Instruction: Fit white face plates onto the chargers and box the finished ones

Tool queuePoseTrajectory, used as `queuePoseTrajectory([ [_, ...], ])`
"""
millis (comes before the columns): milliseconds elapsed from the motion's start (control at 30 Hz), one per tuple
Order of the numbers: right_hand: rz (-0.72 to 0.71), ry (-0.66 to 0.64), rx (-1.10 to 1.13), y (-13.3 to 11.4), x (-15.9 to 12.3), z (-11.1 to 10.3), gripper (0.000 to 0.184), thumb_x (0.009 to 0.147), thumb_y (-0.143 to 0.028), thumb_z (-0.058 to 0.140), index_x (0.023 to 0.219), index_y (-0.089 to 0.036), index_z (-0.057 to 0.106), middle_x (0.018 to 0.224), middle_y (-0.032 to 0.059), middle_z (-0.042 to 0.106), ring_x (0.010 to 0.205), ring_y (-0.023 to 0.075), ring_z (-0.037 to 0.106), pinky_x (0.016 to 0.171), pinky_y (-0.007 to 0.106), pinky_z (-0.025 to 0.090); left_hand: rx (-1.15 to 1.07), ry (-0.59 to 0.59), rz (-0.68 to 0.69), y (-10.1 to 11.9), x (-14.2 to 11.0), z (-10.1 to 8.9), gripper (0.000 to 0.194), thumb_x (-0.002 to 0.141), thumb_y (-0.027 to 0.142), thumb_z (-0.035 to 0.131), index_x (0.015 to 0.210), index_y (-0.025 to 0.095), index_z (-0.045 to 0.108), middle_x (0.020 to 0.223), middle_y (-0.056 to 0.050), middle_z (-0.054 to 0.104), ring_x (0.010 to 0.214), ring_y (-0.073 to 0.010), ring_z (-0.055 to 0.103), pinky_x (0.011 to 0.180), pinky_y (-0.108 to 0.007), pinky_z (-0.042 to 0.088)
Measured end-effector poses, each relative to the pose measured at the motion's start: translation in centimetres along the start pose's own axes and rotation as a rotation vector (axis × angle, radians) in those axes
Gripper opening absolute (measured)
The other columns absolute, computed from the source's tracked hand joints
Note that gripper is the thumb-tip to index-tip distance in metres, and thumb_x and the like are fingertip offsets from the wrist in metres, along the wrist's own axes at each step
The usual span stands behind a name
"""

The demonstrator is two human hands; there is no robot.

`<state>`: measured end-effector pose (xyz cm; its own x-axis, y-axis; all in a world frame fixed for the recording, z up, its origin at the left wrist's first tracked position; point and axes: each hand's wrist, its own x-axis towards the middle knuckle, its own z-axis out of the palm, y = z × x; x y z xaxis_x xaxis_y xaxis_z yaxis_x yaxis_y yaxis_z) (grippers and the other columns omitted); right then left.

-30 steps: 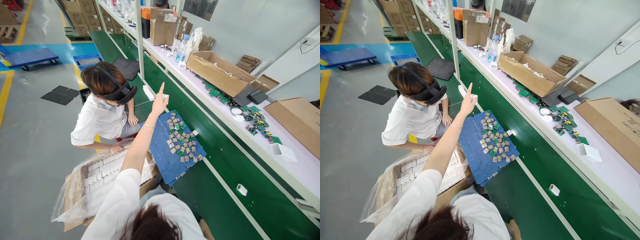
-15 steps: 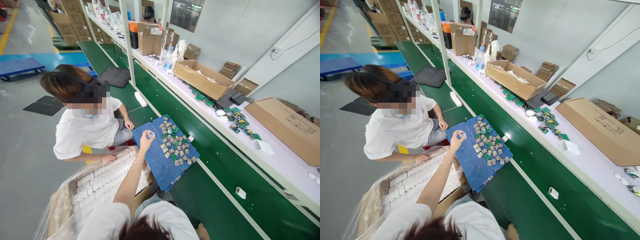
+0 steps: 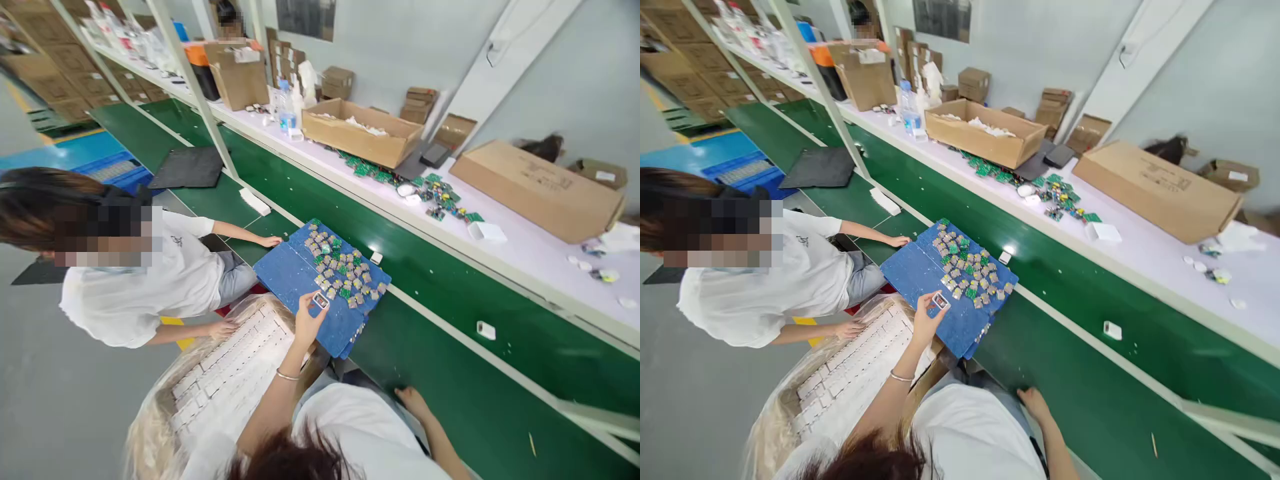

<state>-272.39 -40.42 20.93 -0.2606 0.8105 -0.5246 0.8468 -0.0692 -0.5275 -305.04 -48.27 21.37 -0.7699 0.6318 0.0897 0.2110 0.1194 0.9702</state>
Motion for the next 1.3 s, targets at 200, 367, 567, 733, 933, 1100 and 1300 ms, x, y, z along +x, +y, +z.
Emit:
queuePoseTrajectory([
  [200, -0.251, 0.064, 0.338, -2.8, -0.4, -1.7, 0.043, 0.085, -0.062, 0.063, 0.097, -0.020, 0.064, 0.088, 0.0048, 0.067, 0.083, 0.0223, 0.064, 0.081, 0.039, 0.056, -0.082, -0.269, 0.311, 6.7, -4.1, 3.2, 0.050, 0.086, 0.024, 0.075, 0.130, 0.024, 0.052, 0.137, -0.012, 0.066, 0.132, -0.0253, 0.061, 0.113, -0.051, 0.048],
  [367, -0.721, 0.137, 0.354, -8.4, -5.6, -6.1, 0.059, 0.085, -0.042, 0.073, 0.138, -0.027, 0.053, 0.124, 0.0093, 0.061, 0.093, 0.0204, 0.060, 0.083, 0.036, 0.052, -0.074, -0.385, 0.625, 11.2, -6.3, 5.5, 0.052, 0.086, 0.017, 0.075, 0.131, 0.026, 0.051, 0.130, -0.011, 0.067, 0.125, -0.0247, 0.060, 0.107, -0.051, 0.048],
  [567, -0.633, 0.237, 0.407, -6.4, -8.9, -7.6, 0.022, 0.097, -0.033, 0.060, 0.116, -0.023, 0.065, 0.102, 0.0058, 0.065, 0.090, 0.0197, 0.059, 0.077, 0.031, 0.047, 0.005, -0.650, 0.588, 11.9, -10.1, 9.7, 0.049, 0.082, 0.021, 0.075, 0.126, 0.024, 0.054, 0.120, -0.010, 0.064, 0.112, -0.0263, 0.059, 0.100, -0.047, 0.049],
  [733, -0.426, 0.197, 0.583, 3.9, -10.2, -6.5, 0.029, 0.099, -0.041, 0.058, 0.121, -0.026, 0.070, 0.102, 0.0054, 0.066, 0.088, 0.0187, 0.058, 0.075, 0.030, 0.046, -0.041, -1.318, 0.074, 10.8, -14.7, 13.4, 0.048, 0.093, 0.027, 0.063, 0.139, 0.024, 0.051, 0.134, -0.010, 0.062, 0.119, -0.0236, 0.062, 0.104, -0.040, 0.050],
  [933, 0.006, 0.411, 0.978, 17.8, -13.2, -5.1, 0.046, 0.081, -0.053, 0.069, 0.117, -0.025, 0.074, 0.119, 0.0079, 0.069, 0.100, 0.0231, 0.064, 0.086, 0.034, 0.051, 0.192, -1.390, 0.053, 8.2, -25.0, 21.0, 0.041, 0.098, 0.031, 0.054, 0.138, 0.022, 0.051, 0.107, -0.006, 0.073, 0.086, -0.0181, 0.071, 0.080, -0.031, 0.058],
  [1100, 0.403, 0.604, 1.162, 29.2, -17.6, -4.9, 0.046, 0.066, -0.061, 0.066, 0.089, -0.021, 0.071, 0.089, 0.0061, 0.071, 0.080, 0.0209, 0.062, 0.071, 0.031, 0.051, 0.420, -1.189, 0.240, 6.0, -31.8, 30.8, 0.030, 0.093, 0.020, 0.054, 0.122, 0.017, 0.059, 0.110, -0.012, 0.070, 0.097, -0.0250, 0.071, 0.090, -0.040, 0.055],
  [1300, 0.668, 0.678, 1.276, 39.5, -24.2, -3.7, 0.042, 0.058, -0.056, 0.066, 0.082, -0.021, 0.069, 0.080, 0.0049, 0.071, 0.070, 0.0183, 0.060, 0.065, 0.031, 0.050, 0.450, -1.068, 0.464, 5.0, -36.2, 42.6, 0.040, 0.100, 0.024, 0.047, 0.139, 0.018, 0.053, 0.132, -0.017, 0.060, 0.118, -0.0278, 0.066, 0.103, -0.044, 0.052],
])
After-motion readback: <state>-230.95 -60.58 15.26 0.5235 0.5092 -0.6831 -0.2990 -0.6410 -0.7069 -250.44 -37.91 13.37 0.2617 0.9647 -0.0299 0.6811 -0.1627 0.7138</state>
